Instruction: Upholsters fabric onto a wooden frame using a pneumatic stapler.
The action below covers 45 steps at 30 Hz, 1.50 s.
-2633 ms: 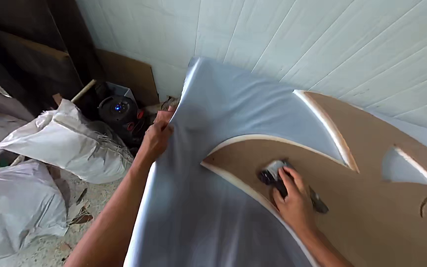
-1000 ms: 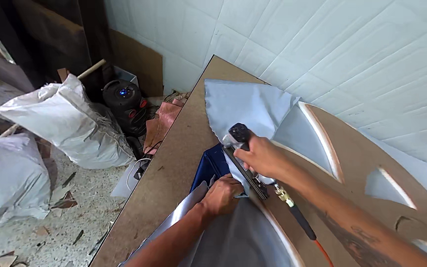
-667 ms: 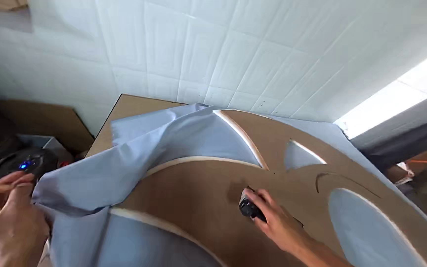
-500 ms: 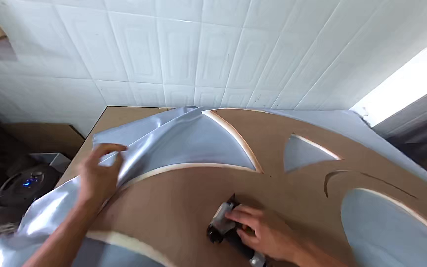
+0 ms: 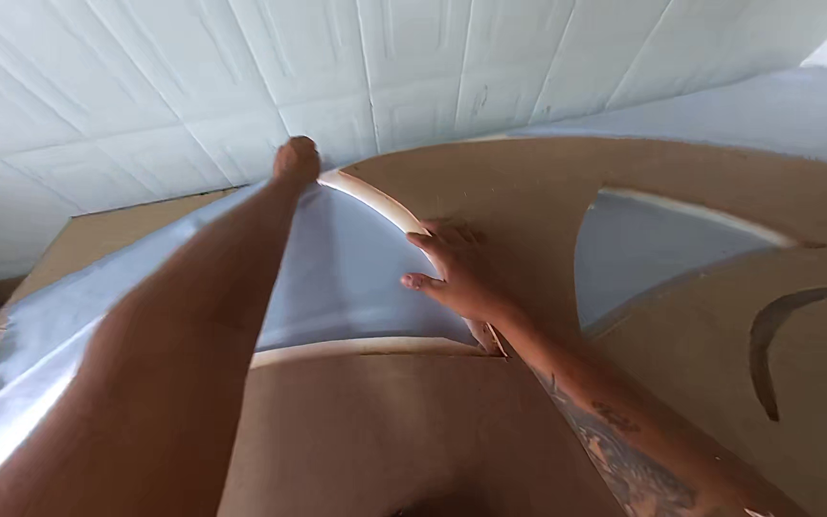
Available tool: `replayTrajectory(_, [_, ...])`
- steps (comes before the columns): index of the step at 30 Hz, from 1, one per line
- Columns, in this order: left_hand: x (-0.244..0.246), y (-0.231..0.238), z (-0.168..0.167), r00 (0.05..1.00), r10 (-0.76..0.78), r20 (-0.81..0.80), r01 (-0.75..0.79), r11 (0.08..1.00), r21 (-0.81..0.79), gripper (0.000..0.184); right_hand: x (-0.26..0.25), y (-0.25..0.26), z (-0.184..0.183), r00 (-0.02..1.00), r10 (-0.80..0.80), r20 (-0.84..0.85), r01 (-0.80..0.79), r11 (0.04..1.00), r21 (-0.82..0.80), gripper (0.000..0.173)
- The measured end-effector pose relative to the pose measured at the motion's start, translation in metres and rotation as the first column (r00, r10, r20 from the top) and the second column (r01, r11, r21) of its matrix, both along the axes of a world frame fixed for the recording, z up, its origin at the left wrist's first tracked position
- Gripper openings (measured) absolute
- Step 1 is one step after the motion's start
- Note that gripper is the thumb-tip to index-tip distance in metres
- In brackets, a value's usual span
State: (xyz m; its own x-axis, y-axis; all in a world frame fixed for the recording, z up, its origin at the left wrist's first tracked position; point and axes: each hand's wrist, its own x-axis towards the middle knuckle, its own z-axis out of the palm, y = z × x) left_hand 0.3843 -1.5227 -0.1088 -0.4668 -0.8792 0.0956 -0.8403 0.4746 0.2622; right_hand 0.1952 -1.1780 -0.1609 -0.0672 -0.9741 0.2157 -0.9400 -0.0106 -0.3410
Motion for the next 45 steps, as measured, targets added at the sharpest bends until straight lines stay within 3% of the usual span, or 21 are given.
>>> replayTrajectory(2, [0.007,-0.024,-0.018,0.988,0.078,0.130,-0.086,0.995,0.057,0.037,0.001,-0.002,0.000,1.000,0.017,0.016,-0.016,1.000,-0.020,0.074])
replayTrajectory(6, [0.020,-0.031,-0.040,0.943,0.236,0.236,-0.272,0.953,0.131,0.074,-0.005,-0.003,0.003,0.999,0.022,0.028,-0.023,1.000,0.018,0.069])
replayTrajectory(7, [0.023,-0.033,-0.040,0.935,0.243,0.259,-0.275,0.957,0.093,0.073,-0.005,-0.005,0.001,1.000,0.021,0.023,-0.021,1.000,0.009,0.068])
replayTrajectory(9, [0.016,-0.024,-0.031,0.936,0.228,0.267,-0.243,0.970,0.024,0.047,-0.008,-0.006,-0.002,0.999,0.022,0.026,-0.021,0.999,-0.030,0.066])
replayTrajectory(11, [0.012,-0.013,-0.021,0.956,0.234,0.176,-0.233,0.972,-0.021,0.031,-0.008,-0.005,-0.004,0.998,0.025,0.061,-0.021,0.997,-0.076,0.061])
replayTrajectory(15, [0.011,0.008,0.015,0.937,0.141,-0.319,-0.141,0.990,0.023,0.038,-0.009,-0.001,0.000,0.989,-0.007,0.148,0.024,0.993,-0.112,0.054])
replayTrajectory(18, [0.013,0.041,0.051,0.851,-0.120,-0.511,0.137,0.991,-0.004,0.033,-0.008,0.000,0.001,0.985,-0.025,0.172,0.046,0.991,-0.123,0.050])
replayTrajectory(20, [0.011,0.057,0.055,0.817,-0.203,-0.539,0.289,0.954,0.078,0.026,-0.008,-0.002,-0.002,0.981,-0.038,0.191,0.069,0.985,-0.156,0.046])
replayTrajectory(22, [0.005,0.062,0.041,0.890,-0.080,-0.449,0.242,0.917,0.316,0.035,-0.003,-0.003,-0.002,0.978,-0.055,0.201,0.087,0.985,-0.151,0.044])
replayTrajectory(23, [-0.005,0.060,0.034,0.945,-0.030,-0.327,0.161,0.909,0.384,0.045,-0.002,-0.003,0.000,0.978,-0.063,0.198,0.093,0.985,-0.143,0.043])
replayTrajectory(24, [-0.020,0.058,0.028,0.984,-0.021,-0.179,0.087,0.926,0.368,0.057,-0.002,-0.002,0.003,0.978,-0.073,0.193,0.098,0.988,-0.123,0.042])
replayTrajectory(26, [-0.055,0.054,0.019,0.997,-0.069,0.040,0.061,0.982,0.179,0.087,-0.003,0.004,0.007,0.976,-0.074,0.203,0.095,0.991,-0.093,0.042])
replayTrajectory(28, [-0.093,0.051,0.010,0.988,-0.077,0.136,0.078,0.997,0.002,0.090,-0.005,0.008,0.010,0.971,-0.065,0.231,0.085,0.993,-0.081,0.040])
replayTrajectory(31, [-0.136,0.047,-0.009,0.995,-0.007,0.099,0.008,1.000,-0.010,0.061,-0.009,0.010,0.011,0.961,-0.046,0.272,0.078,0.991,-0.107,0.036])
replayTrajectory(34, [-0.153,0.063,-0.018,0.988,0.137,-0.066,-0.141,0.988,-0.058,0.035,-0.013,0.011,0.007,0.937,-0.031,0.348,0.098,0.979,-0.177,0.029])
replayTrajectory(37, [-0.143,0.061,-0.009,0.930,0.156,-0.334,-0.200,0.975,-0.100,0.042,-0.016,0.011,0.009,0.906,-0.013,0.422,0.100,0.978,-0.184,0.028])
replayTrajectory(40, [-0.124,0.043,-0.006,0.822,0.165,-0.544,-0.206,0.978,-0.014,0.043,-0.015,0.011,0.011,0.903,-0.006,0.430,0.097,0.977,-0.188,0.027])
replayTrajectory(42, [-0.112,0.046,-0.006,0.885,0.032,-0.465,-0.023,0.999,0.025,0.049,-0.012,0.011,0.012,0.918,-0.019,0.397,0.097,0.979,-0.178,0.028])
replayTrajectory(45, [-0.121,0.062,-0.006,0.966,-0.195,-0.170,0.200,0.980,0.015,0.083,-0.008,0.012,0.013,0.937,-0.040,0.346,0.097,0.984,-0.149,0.028])
